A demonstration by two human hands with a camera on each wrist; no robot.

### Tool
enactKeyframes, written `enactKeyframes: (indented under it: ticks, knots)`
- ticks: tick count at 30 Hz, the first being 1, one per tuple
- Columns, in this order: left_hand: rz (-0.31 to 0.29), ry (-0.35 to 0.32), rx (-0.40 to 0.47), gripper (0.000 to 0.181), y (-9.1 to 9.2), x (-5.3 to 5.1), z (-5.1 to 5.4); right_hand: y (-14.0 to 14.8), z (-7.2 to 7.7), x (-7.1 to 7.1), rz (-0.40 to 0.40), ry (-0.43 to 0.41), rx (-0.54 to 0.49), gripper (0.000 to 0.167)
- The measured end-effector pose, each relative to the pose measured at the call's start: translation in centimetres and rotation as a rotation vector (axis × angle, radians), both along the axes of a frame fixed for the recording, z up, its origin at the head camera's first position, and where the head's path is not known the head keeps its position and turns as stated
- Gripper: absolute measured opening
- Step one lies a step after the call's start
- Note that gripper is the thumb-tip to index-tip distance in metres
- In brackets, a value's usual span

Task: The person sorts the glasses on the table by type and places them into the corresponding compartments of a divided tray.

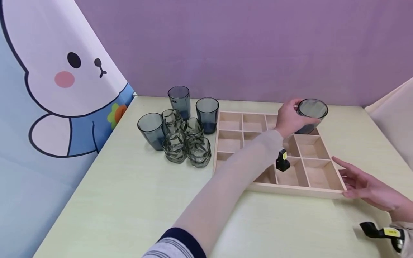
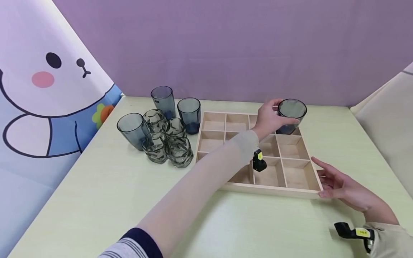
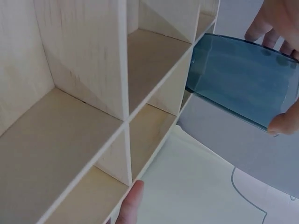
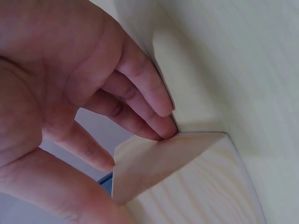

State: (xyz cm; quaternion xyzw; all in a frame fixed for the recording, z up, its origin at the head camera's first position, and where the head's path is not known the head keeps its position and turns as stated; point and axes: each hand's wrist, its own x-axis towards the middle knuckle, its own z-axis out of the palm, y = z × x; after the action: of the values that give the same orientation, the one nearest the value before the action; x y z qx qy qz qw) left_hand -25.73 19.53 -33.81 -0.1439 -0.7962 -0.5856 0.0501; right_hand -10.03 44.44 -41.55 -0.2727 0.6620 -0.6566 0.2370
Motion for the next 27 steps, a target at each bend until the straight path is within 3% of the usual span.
enactKeyframes:
  ticks: [6, 12, 18, 27]
  knots:
    - [0.009, -0.019, -0.02, 0.065, -0.3, -0.2, -0.6, -0.4, 0.0, -0.1, 0.006, -0.004, -0.048, 0.097]
    - [0.001, -0.031, -0.092, 0.068, -0.2, -0.4, -0.2, -0.5, -0.2, 0.4, -0.046, 0.002, -0.061, 0.095]
    - [-0.034, -0.034, -0.203, 0.071, -0.2, -0.4, 0.4, -0.4, -0.2, 1.4, -0.127, 0.014, -0.04, 0.091]
    - [-0.111, -0.055, -0.268, 0.069, -0.3, -0.7, 0.2, -1.1, -0.2, 2.2, -0.208, -0.011, -0.067, 0.086]
